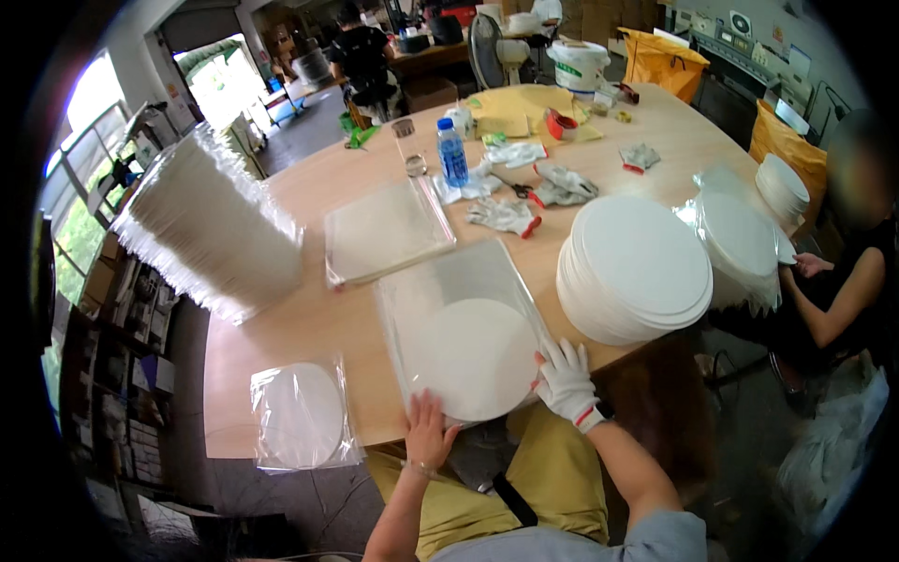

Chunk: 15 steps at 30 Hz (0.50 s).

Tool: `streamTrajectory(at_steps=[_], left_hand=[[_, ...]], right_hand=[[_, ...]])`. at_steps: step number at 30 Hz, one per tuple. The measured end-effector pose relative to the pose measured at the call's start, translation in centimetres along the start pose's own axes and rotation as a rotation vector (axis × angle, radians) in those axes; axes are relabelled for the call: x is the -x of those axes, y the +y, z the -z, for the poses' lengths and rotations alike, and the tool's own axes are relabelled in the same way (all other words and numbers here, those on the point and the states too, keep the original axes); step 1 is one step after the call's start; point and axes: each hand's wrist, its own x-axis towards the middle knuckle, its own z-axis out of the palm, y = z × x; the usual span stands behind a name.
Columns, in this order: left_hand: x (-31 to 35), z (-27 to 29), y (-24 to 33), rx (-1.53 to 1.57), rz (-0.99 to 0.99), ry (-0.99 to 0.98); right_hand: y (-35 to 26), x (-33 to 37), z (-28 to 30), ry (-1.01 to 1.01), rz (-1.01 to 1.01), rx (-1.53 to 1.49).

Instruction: The person places white circular plates into clear plastic bags one by one. They pick up a plate, insert it into a bag, and then set the bagged plate aside on the table. The person wears gloves and works at a wooden table in a warehouse setting.

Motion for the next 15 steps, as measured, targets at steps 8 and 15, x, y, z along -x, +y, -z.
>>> streamTrajectory(at_steps=[8, 15], left_hand=[[6.5, -4.0, 5.1, 1.695, 0.964, -0.201], [2.2, -3.8, 5.1, 1.955, 0.924, -0.044]], right_hand=[[0.2, 1.4, -0.2, 0.001, 0.048, -0.064], [2.6, 5.2, -1.8, -0.096, -0.484, -0.5]])
